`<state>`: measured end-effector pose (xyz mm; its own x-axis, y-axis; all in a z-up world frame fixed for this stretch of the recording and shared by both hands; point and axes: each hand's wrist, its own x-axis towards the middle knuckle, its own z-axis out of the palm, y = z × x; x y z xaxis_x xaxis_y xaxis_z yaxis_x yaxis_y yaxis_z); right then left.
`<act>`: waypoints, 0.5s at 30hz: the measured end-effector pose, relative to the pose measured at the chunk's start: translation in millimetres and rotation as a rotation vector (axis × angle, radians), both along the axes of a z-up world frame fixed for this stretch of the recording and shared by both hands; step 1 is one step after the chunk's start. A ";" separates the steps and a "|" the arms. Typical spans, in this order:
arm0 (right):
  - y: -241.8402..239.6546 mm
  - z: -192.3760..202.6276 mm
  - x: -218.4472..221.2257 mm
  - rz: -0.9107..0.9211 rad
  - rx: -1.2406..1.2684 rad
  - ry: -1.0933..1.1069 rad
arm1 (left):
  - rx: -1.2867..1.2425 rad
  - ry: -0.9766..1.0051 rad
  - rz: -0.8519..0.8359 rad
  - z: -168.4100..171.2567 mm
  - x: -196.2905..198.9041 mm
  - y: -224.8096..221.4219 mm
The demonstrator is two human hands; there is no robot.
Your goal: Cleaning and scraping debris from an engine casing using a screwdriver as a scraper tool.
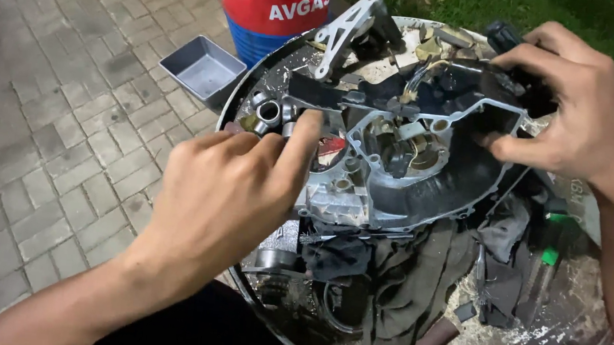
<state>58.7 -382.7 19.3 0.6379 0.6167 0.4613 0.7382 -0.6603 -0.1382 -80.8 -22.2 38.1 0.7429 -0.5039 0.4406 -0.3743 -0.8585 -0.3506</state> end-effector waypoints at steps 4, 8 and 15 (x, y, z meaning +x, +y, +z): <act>2.6 2.7 -1.7 0.004 0.026 0.019 | -0.112 -0.261 -0.280 -1.8 9.5 16.4; 2.0 1.9 -1.6 -0.002 0.014 0.022 | -0.521 -0.146 -0.676 6.6 19.9 24.5; 0.8 -3.2 1.6 -0.025 0.009 -0.017 | -1.241 0.472 -0.554 -5.7 42.4 10.5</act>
<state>60.3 -381.9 16.1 0.6448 0.5968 0.4776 0.7240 -0.6772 -0.1312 -38.4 -11.7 32.4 0.7797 -0.2511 0.5736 -0.6230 -0.2203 0.7505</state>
